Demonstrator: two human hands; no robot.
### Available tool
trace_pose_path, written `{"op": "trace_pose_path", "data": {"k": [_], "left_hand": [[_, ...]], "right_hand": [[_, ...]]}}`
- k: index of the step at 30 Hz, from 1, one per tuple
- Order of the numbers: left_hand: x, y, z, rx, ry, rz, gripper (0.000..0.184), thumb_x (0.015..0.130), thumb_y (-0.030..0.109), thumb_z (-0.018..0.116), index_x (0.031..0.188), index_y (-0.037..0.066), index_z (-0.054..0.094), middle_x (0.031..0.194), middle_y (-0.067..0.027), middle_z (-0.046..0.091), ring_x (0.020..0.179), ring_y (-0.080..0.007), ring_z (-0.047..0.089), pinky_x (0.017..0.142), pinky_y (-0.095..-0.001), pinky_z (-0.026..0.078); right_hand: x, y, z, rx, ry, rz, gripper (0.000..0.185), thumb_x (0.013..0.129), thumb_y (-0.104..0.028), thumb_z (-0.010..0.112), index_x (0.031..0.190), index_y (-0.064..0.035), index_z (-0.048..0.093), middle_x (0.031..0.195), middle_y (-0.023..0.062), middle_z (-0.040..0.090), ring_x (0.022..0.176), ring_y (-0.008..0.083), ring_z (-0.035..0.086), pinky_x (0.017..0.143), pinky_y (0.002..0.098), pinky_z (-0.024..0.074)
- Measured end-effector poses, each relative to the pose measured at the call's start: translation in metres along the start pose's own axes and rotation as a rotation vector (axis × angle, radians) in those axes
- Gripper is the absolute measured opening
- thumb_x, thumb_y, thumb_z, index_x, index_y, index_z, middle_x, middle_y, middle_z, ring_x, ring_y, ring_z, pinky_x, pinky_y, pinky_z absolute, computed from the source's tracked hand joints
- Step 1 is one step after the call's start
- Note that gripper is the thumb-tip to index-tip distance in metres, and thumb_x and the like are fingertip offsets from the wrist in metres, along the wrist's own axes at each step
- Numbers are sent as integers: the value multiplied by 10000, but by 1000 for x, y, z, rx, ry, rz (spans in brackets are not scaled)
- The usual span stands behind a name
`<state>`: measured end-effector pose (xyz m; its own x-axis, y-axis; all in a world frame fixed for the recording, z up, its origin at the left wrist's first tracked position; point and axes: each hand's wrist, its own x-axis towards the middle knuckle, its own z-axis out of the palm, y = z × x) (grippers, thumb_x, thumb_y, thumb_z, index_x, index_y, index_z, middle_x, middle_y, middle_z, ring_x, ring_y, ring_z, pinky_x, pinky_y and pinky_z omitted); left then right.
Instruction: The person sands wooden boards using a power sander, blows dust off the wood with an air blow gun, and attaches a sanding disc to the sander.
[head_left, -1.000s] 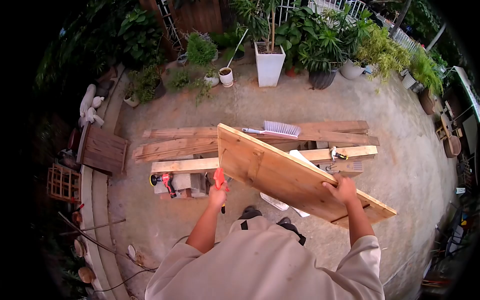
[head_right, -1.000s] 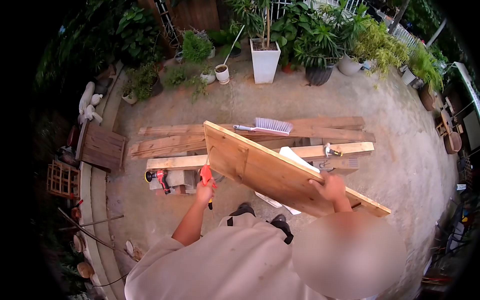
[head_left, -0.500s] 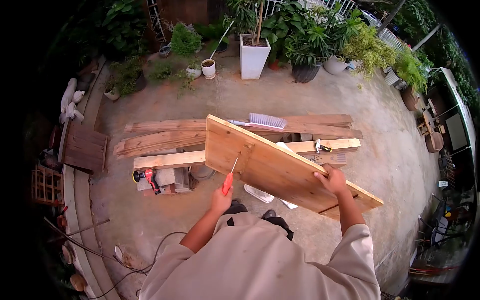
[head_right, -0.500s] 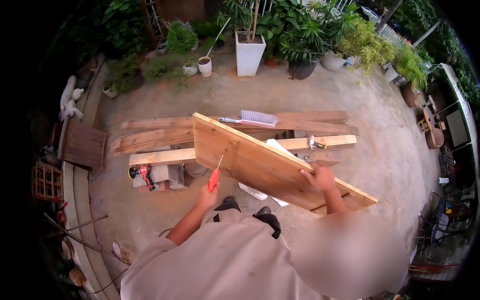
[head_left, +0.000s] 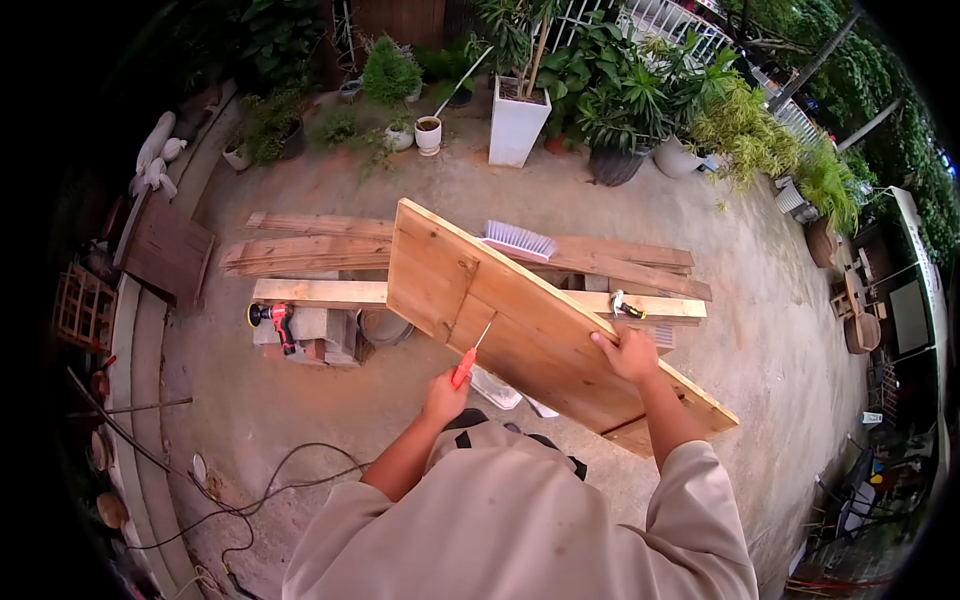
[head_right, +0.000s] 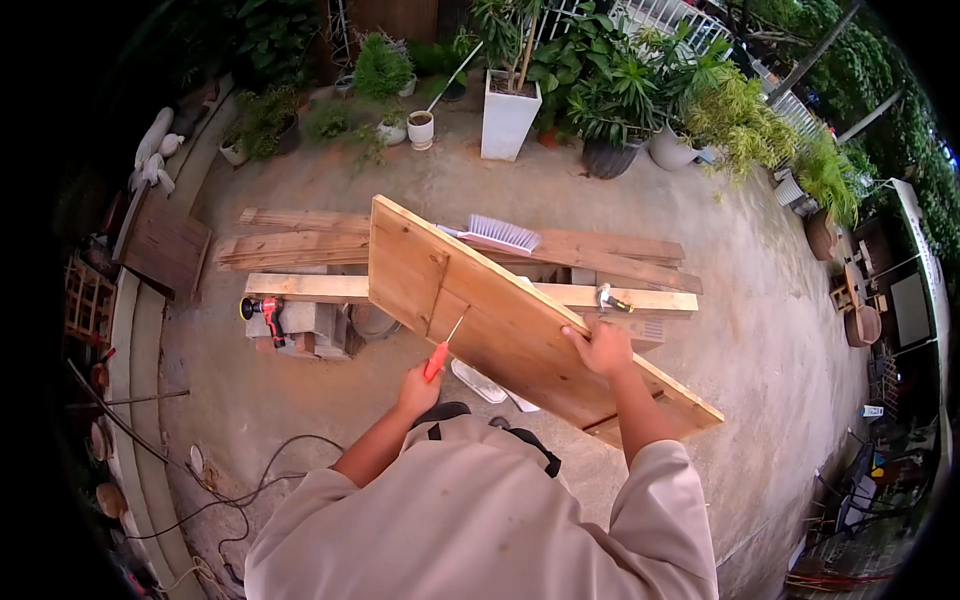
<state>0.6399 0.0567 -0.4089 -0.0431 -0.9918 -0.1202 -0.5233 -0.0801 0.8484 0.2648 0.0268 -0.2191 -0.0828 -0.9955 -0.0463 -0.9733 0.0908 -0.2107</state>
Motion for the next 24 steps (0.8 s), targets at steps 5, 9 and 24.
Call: {"op": "trace_pose_path", "data": {"k": [5,9,24], "left_hand": [[-20,18,34,36,-39,-33,296,995,306,704,1128,45,746,953,-292,734,923,-496,714,788,-542,555],[-32,19,45,22,148,-166,294,998,313,689,1091,39,743,910,-285,729,873,-486,721,762,-520,555],[-18,-67,43,114,167,-457,311,982,313,667,1068,35,775,997,-303,750,994,-487,729,881,-562,579]], "right_hand": [[-4,-3,-9,16,-35,-14,627,1004,-647,611,1047,-26,691,896,275,750,915,482,731,830,570,575],[-5,-11,-16,-23,-110,29,631,1020,-646,581,1140,-32,663,960,281,760,967,488,733,865,580,576],[-13,-12,-9,-60,-55,30,637,997,-672,602,1161,-62,686,964,281,761,963,481,733,861,583,574]]}}
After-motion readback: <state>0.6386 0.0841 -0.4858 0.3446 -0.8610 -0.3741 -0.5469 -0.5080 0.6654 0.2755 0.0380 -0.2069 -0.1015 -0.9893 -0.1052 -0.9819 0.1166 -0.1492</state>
